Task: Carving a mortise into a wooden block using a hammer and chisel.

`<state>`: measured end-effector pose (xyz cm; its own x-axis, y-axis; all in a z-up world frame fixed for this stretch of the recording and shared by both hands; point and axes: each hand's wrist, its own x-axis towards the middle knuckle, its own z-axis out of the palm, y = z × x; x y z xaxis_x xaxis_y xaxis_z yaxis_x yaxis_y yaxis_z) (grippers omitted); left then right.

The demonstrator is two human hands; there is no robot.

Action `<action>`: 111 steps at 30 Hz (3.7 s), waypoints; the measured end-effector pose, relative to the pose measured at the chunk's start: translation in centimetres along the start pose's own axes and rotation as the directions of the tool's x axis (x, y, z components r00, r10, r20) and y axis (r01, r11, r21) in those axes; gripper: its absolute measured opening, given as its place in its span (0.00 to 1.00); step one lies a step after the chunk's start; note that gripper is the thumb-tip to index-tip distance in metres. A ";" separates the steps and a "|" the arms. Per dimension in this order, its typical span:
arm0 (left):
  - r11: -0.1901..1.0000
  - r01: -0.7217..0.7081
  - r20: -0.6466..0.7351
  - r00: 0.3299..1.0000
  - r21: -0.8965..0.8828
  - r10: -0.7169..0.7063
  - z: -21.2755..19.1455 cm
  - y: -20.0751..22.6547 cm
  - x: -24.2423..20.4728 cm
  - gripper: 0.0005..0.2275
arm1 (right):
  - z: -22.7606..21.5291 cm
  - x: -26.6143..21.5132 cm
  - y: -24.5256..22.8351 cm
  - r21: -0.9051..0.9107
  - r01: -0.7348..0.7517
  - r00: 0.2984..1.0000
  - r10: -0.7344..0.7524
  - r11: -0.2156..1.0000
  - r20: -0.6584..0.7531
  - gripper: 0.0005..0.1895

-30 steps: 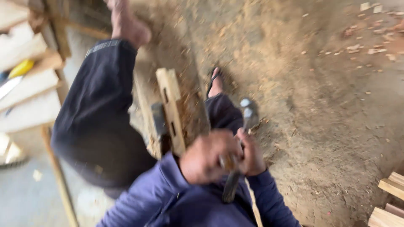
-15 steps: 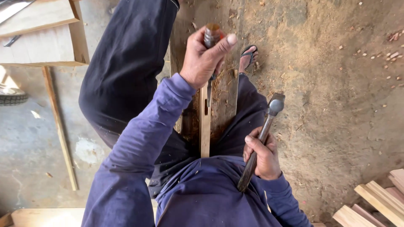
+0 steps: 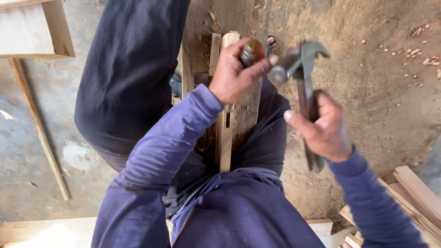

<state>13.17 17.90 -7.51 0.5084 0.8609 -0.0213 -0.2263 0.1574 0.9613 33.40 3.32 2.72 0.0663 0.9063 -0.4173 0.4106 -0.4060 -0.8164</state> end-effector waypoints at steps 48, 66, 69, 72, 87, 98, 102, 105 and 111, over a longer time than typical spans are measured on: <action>0.995 0.026 0.086 0.996 -0.096 -0.018 0.2 3.3 -1.1 0.09 | -0.6 2.0 -6.0 0.028 -0.203 0.972 0.197 0.979 0.128 0.14; 0.994 0.104 -0.083 0.991 -0.035 -0.106 0.2 2.4 -1.7 0.05 | -2.9 8.4 -7.1 -0.623 0.557 0.785 -0.105 0.549 0.610 0.08; 0.987 0.154 -0.103 0.983 0.043 -0.149 0.1 0.4 -1.0 0.03 | -3.4 10.1 -15.0 -0.759 -0.019 0.887 0.361 0.651 0.288 0.12; 1.000 0.006 -0.108 0.994 0.024 -0.003 0.4 0.1 -1.5 0.08 | -2.7 9.8 -13.6 -0.753 -0.037 0.854 0.412 0.657 0.318 0.12; 0.983 0.171 -0.102 0.979 -0.066 -0.177 0.2 0.4 -1.2 0.06 | -2.7 10.2 -11.0 -0.668 -0.183 0.741 0.548 0.721 0.388 0.09; 0.996 0.051 -0.009 0.999 -0.068 -0.051 0.1 3.0 -3.5 0.06 | -1.3 7.3 -6.8 -0.338 -0.150 0.873 0.285 0.929 0.395 0.10; 0.996 -0.079 0.415 0.905 -0.041 0.089 0.7 7.6 -10.0 0.09 | 1.1 2.3 -2.9 0.128 -0.374 0.899 0.324 0.919 0.295 0.12; 0.975 -0.203 0.394 0.891 -0.095 0.224 -0.3 8.9 -10.2 0.10 | 5.1 0.8 2.8 0.303 -0.178 0.983 0.159 0.936 0.088 0.14; 0.886 -0.463 -0.127 0.880 -0.024 0.457 -1.3 17.2 -9.1 0.08 | 13.0 -0.3 7.0 0.346 0.070 0.996 -0.049 0.935 -0.069 0.14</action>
<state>3.55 13.39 8.80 0.2387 0.8914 0.3853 -0.4560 -0.2474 0.8549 24.43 -1.36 -8.10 0.1082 0.9312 -0.3482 0.0737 -0.3568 -0.9313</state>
